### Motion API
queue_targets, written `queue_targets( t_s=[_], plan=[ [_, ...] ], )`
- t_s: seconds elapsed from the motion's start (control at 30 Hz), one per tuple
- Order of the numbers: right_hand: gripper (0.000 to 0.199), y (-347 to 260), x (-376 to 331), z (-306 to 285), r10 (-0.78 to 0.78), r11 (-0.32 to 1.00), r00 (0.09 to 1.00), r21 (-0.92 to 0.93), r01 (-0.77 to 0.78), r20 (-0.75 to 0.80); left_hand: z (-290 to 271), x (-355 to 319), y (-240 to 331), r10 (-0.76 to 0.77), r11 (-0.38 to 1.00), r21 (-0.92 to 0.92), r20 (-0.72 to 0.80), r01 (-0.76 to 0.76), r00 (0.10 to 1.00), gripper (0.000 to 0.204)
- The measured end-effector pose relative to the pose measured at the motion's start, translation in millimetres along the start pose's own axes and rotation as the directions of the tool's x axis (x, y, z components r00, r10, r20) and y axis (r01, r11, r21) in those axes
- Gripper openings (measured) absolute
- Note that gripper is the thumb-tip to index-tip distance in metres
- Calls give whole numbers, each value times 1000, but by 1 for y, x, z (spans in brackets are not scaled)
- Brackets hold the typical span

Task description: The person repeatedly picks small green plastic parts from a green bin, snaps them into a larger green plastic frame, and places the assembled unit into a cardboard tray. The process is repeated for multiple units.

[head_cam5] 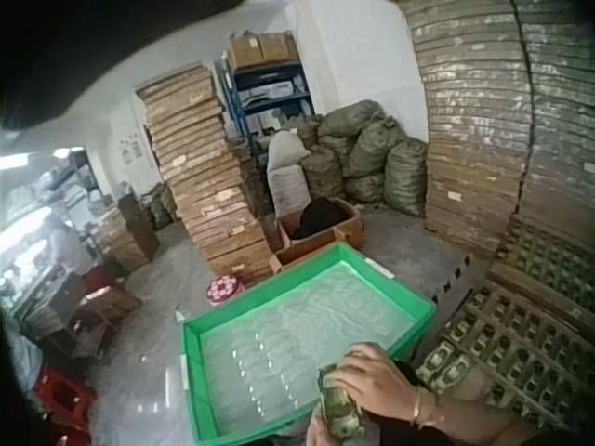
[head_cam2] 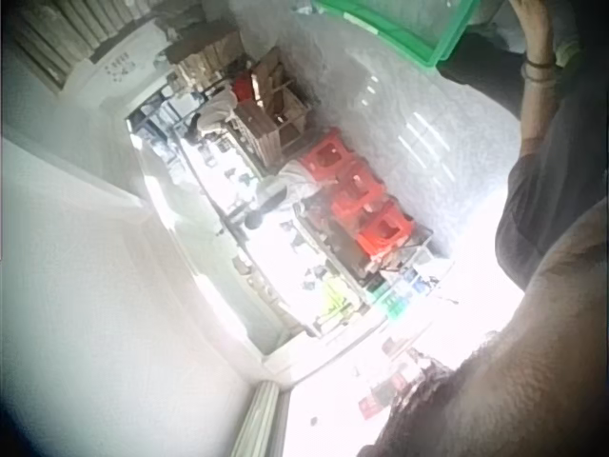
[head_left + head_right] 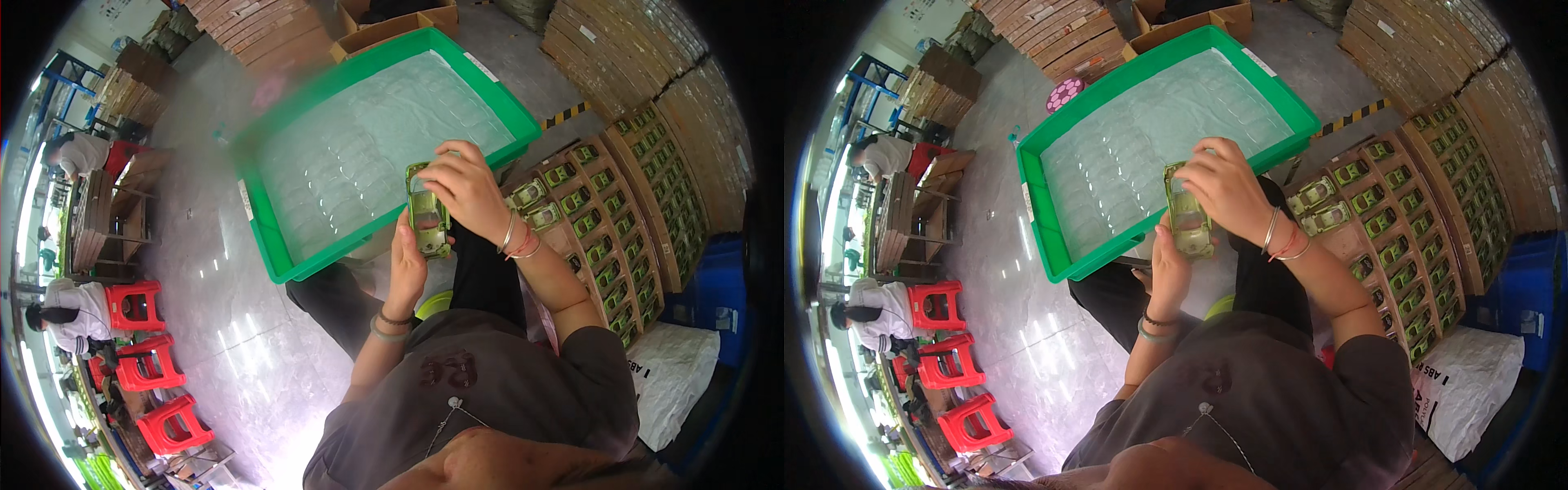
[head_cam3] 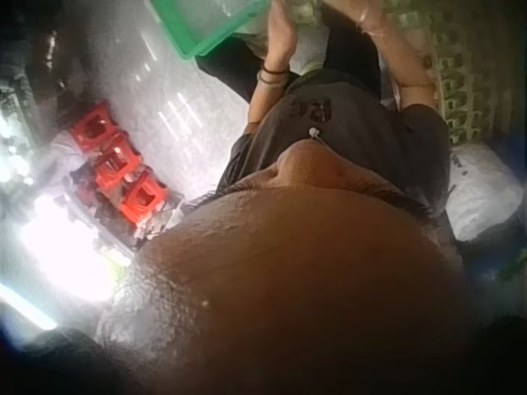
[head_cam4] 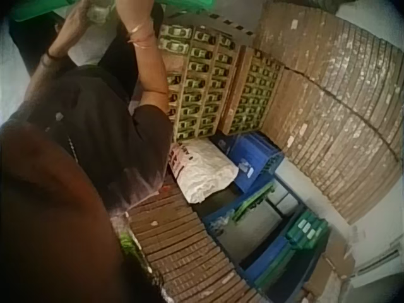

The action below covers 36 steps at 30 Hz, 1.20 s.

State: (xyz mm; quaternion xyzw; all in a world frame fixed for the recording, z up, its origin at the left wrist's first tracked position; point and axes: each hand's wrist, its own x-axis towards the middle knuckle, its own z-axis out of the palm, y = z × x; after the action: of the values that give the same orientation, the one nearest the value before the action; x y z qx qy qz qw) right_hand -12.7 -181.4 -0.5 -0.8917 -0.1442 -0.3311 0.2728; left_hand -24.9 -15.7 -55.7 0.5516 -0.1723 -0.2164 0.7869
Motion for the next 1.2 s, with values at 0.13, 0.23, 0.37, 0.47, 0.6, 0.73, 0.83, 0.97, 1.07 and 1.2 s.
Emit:
queue_targets(
  t_s=[0.13,0.23,0.37,0.47,0.6,0.73,0.83,0.97,1.07,1.2],
  plan=[
    [22,-11,-12,1,111,985,994,-133,-108,17,8,-1,0,-1,1000,-8,-5,1,1000,62],
    [29,-12,-23,0,305,951,939,5,-309,158,17,-2,-2,1,1000,-3,14,-1,1000,54],
    [37,-6,-41,0,298,944,945,108,-313,135,24,0,-9,31,996,83,9,-32,999,38],
    [39,-9,-55,-1,207,969,963,99,-226,171,29,3,-18,-4,998,67,-44,6,999,31],
    [53,-17,-65,4,278,958,959,63,-281,47,32,12,-43,63,983,179,-186,-29,981,20],
    [36,-20,-83,14,595,792,791,272,-546,-144,40,18,-48,241,898,420,-212,-135,947,17],
    [16,-9,-99,21,628,754,768,346,-559,-128,55,19,-47,285,886,424,-186,-185,940,13],
    [18,-1,-118,18,706,702,682,326,-634,-193,60,22,-67,187,870,483,-134,-100,973,10],
    [19,11,-139,11,750,660,625,283,-696,-214,63,25,-86,96,819,571,-33,-60,995,13],
    [22,42,-198,-3,887,456,393,322,-830,-241,83,16,-93,-21,850,519,202,-89,979,38]
  ],
)
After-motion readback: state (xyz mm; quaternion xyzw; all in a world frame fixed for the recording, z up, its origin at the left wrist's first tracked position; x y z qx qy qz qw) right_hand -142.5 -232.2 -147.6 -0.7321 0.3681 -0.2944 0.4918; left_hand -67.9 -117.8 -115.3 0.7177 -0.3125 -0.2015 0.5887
